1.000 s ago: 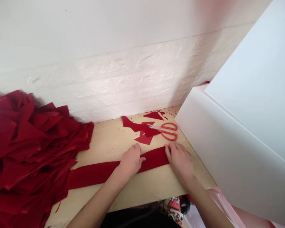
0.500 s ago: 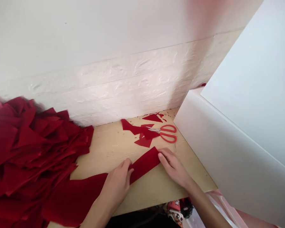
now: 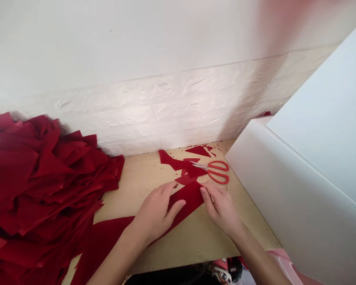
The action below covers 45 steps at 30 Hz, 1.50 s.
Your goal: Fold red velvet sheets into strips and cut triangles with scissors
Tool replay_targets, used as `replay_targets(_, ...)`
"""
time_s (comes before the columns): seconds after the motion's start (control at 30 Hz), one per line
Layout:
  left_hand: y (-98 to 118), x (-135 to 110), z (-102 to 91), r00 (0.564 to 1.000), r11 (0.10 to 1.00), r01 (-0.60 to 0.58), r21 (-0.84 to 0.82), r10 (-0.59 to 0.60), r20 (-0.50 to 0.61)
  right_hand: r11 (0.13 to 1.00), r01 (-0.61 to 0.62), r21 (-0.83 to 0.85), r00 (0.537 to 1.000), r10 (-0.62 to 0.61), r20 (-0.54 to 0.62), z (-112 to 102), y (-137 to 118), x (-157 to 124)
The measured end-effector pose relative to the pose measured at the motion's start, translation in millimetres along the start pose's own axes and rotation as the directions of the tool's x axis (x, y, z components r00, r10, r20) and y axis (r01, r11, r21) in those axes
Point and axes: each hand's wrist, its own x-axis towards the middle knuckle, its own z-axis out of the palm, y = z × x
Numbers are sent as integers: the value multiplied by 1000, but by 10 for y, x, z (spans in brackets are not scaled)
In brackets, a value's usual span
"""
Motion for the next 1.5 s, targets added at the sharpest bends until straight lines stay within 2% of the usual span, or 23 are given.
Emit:
replay_targets(0.07,59,139,8,987,990,-141,11,142,-75,994,54,-91,998,-55,-2,-41,-53,33)
replay_targets(0.13,118,232,37,966,974,-223,51,228,-124,983,86,-163,996,-90,-12,-62,-109,51)
replay_targets(0.27,169,275,106,911,931,-307,196,347,-222,962,125,-241,988,-144,-63,-62,-181,50)
replay_targets(0.37,156,247,123,861,890,-355,286,430,-270,970,126,-208,986,-145,-81,-32,-198,30)
replay_targets(0.47,143,220,109,855,884,-360,297,440,-275,987,96,-127,990,-108,-89,17,-210,8)
replay_targets(0.63,160,198,72,904,937,-311,160,343,-254,991,91,-97,987,-102,-122,74,-241,-9)
replay_targets(0.7,173,198,69,906,946,-296,134,322,-274,992,82,-97,987,-94,-131,76,-256,-9)
replay_targets(0.9,188,224,103,814,875,-333,351,455,-362,996,57,-64,988,-66,-143,46,-319,-2)
replay_targets(1.03,185,221,127,803,857,-338,389,478,-356,999,-11,-47,979,2,-202,53,-358,-1)
replay_targets(1.17,191,191,130,844,891,-334,309,428,-322,996,-91,1,972,89,-220,96,-391,-20)
replay_targets(1.27,182,167,123,908,940,-300,161,333,-253,993,-117,24,965,120,-232,131,-409,-30)
replay_targets(1.33,151,161,109,959,972,-233,24,234,-157,992,-123,19,961,124,-248,132,-405,-14)
replay_targets(1.4,93,157,75,987,979,-163,-122,161,-20,993,-120,4,955,116,-273,95,-380,33)
replay_targets(1.5,-36,107,-38,972,954,-82,-287,140,187,990,-142,-11,935,131,-331,-24,-304,157)
